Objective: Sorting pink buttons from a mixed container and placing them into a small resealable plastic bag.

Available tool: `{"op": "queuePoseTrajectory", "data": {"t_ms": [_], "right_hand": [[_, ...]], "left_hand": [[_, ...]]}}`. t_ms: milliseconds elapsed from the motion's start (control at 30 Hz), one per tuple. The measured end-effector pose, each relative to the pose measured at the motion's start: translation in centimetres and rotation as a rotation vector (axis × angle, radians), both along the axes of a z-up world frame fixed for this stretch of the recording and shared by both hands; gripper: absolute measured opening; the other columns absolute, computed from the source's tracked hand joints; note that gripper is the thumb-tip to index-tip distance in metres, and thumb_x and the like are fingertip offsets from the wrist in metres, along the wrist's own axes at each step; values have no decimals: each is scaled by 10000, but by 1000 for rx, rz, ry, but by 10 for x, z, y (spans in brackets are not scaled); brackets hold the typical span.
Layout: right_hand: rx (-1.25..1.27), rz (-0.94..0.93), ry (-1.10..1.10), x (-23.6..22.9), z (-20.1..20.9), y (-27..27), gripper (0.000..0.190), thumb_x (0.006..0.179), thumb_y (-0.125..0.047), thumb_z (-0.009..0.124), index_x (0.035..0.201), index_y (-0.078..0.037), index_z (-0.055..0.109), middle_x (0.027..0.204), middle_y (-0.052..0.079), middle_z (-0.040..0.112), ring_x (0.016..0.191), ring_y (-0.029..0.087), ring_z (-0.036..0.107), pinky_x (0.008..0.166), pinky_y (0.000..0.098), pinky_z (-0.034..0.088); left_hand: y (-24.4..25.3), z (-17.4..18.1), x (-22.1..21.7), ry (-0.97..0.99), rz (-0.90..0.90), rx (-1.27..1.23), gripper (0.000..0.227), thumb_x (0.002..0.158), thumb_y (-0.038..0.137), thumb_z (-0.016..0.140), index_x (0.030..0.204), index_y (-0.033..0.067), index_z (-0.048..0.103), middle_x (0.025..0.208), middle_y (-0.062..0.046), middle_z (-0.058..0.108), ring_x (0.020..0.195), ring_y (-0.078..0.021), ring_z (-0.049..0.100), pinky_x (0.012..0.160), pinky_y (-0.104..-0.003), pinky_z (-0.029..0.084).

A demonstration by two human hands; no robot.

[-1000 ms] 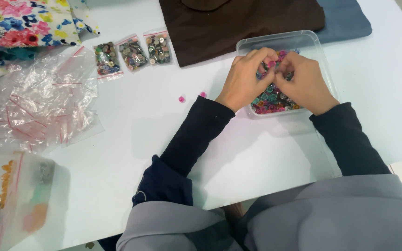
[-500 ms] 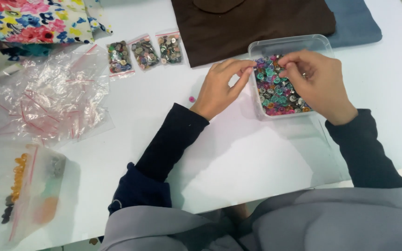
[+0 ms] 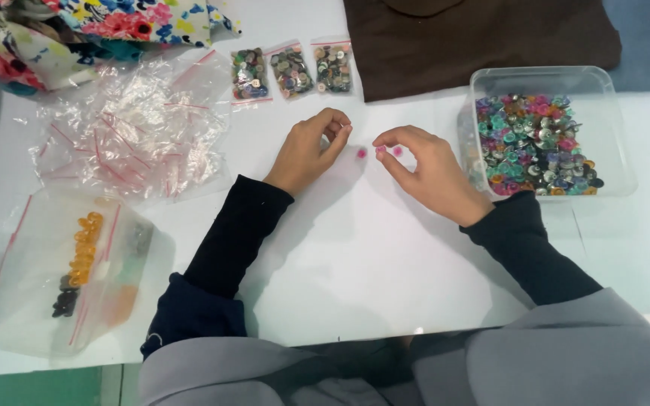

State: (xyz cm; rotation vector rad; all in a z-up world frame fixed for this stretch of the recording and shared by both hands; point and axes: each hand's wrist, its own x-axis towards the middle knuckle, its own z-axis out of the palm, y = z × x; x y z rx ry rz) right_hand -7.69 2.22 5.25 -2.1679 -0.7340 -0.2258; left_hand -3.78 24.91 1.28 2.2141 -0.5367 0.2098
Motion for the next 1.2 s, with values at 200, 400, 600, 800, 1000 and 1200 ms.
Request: {"op": "queuePoseTrajectory", "data": {"t_ms": [200, 400, 600, 800, 1000, 1200], "right_hand": [[-89, -119, -7, 5, -45, 21, 115, 1051, -129, 638, 1136, -130, 716, 1075, 94, 615, 1110, 338, 620, 995, 484, 441], [-243, -155, -159, 14, -73, 34, 130, 1065, -184, 631, 1157, -153, 718, 1067, 54, 629, 1152, 238, 556, 1098, 484, 282], [-259, -146, -281, 19, -85, 39, 149, 1055, -133, 623, 1183, -141, 699, 1047, 53, 651, 1153, 237, 578, 1144, 549, 223], [-303, -112, -424, 24, -92, 48, 168, 1029, -80, 636, 1183, -113, 693, 1069, 66, 669, 1175, 236, 583, 1160, 571, 228], [-301, -96, -460, 34, -95, 54, 181, 1022, -47, 640, 1182, -113, 693, 1073, 51, 684, 1174, 222, 598, 1170, 557, 238], [-302, -95, -481, 34, -97, 56, 171, 1016, -47, 651, 1167, -113, 698, 1084, 48, 698, 1187, 222, 598, 1176, 556, 251]], "left_hand": [[16, 2, 3, 118, 3, 109, 187, 1063, 231, 581, 1116, 82, 680, 872, -115, 729, 859, -250, 725, 818, -378, 574], [27, 0, 9, 126, -4, 203, 176, 1045, 199, 588, 1068, 67, 702, 858, -123, 701, 830, -250, 712, 773, -375, 582], [30, -6, 17, 143, -15, 238, 183, 1036, 166, 596, 1078, 24, 703, 953, -155, 681, 918, -252, 699, 804, -351, 594], [30, -5, 15, 147, -19, 243, 194, 1037, 167, 597, 1100, 16, 701, 967, -151, 674, 938, -249, 700, 811, -344, 601], [29, -19, 20, 103, -22, 209, 210, 1053, 195, 575, 1077, 23, 692, 957, -139, 665, 920, -236, 687, 789, -326, 601], [30, -31, 24, 46, -2, 204, 236, 1075, 227, 534, 1066, 45, 685, 946, -112, 660, 902, -218, 682, 776, -311, 599]]}}
